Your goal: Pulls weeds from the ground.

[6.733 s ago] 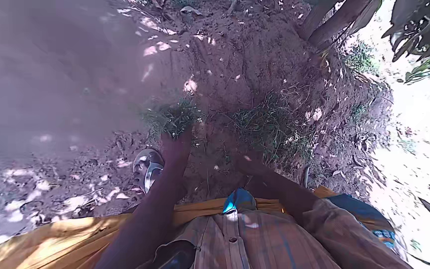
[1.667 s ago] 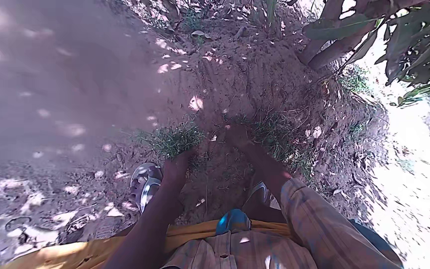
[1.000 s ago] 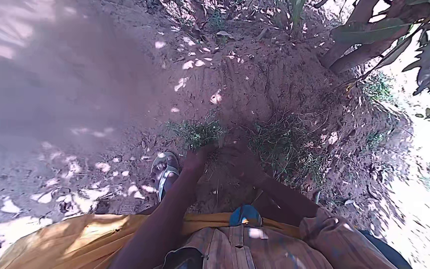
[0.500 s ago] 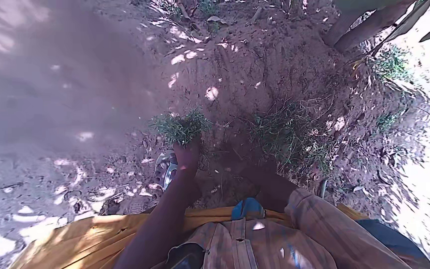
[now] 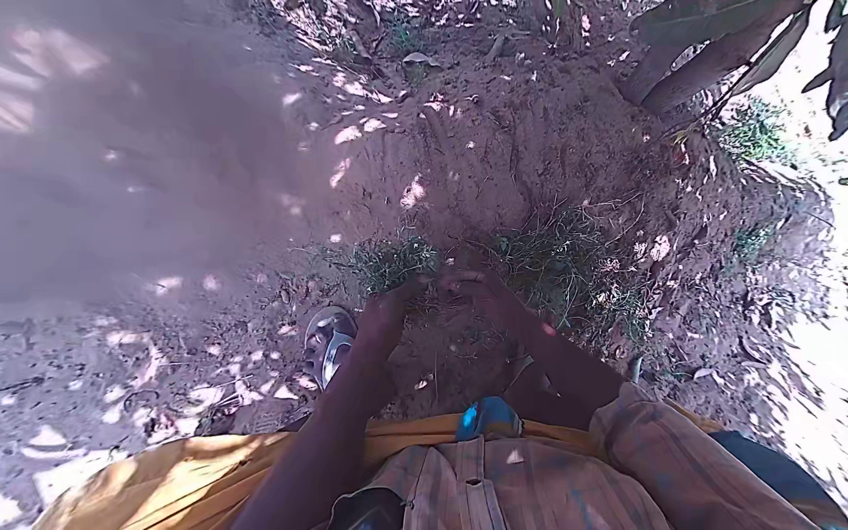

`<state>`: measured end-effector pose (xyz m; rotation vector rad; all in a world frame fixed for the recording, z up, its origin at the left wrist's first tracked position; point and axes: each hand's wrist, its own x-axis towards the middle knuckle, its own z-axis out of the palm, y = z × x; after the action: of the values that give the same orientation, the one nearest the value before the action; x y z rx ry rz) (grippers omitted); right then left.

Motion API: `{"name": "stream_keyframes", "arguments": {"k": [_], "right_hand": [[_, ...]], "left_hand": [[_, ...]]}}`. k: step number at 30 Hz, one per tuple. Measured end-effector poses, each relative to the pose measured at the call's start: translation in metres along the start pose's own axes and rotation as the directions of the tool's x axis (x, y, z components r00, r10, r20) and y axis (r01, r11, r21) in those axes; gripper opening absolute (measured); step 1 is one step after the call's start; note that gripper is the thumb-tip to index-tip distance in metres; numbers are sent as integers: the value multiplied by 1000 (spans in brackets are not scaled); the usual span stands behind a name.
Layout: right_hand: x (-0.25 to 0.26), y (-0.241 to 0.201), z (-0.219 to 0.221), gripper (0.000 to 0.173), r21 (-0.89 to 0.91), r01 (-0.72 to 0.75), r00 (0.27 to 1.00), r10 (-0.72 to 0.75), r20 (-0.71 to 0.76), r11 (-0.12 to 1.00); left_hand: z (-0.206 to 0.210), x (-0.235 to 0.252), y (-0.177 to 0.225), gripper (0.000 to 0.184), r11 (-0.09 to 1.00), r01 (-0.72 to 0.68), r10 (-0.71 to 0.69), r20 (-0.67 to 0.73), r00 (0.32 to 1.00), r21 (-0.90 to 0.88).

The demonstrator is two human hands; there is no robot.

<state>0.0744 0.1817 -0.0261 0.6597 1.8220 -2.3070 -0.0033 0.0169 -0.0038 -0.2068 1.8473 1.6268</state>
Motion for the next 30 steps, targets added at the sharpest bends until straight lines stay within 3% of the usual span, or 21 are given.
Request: {"name": "stream_keyframes", "arguments": {"k": [2, 4, 6, 8, 10, 14, 17, 19, 21, 24, 30], "right_hand": [[-5, -8, 12, 18, -144, -58, 994, 70, 81, 988], [-6, -21, 10, 22, -409, -33, 994, 73, 82, 912], [-4, -36, -8, 27, -686, -25, 994, -57, -97, 727], [1, -44, -47, 30, -805, -96, 915, -266, -303, 586], [0, -53, -87, 44, -791, -269, 795, -337, -504, 549], [-12, -46, -141, 81, -536, -614, 585, -121, -802, 580], [-7, -11, -148, 92, -430, -672, 563, 40, -825, 604], [-2, 1, -134, 85, -476, -601, 632, 18, -775, 642], [3, 2, -113, 61, -535, -488, 692, -67, -718, 690], [14, 0, -90, 31, -608, -271, 724, -259, -640, 746], [6, -44, -47, 30, -658, 21, 740, -455, -496, 753]], "left_hand": [[1, -4, 1, 26, 994, 2, -7, 40, 999, 111], [-2, 1, -7, 25, 992, -56, 52, 34, 998, 116], [-5, 7, -13, 25, 989, -125, 124, 22, 992, 77], [-7, 14, -18, 20, 989, -140, 142, -25, 990, 45], [-6, 16, -21, 21, 989, -146, 148, -65, 987, 29], [-4, 11, -18, 23, 991, -134, 134, -78, 988, 8], [-4, 12, -22, 26, 996, -80, 83, -98, 992, 27], [-2, 13, -21, 31, 996, -84, 87, -101, 991, 33], [-2, 12, -21, 31, 995, -80, 86, -96, 992, 65], [3, 12, -17, 15, 996, -84, 88, -117, 989, 31], [3, 16, -19, 10, 996, -86, 84, -142, 986, -11]]}}
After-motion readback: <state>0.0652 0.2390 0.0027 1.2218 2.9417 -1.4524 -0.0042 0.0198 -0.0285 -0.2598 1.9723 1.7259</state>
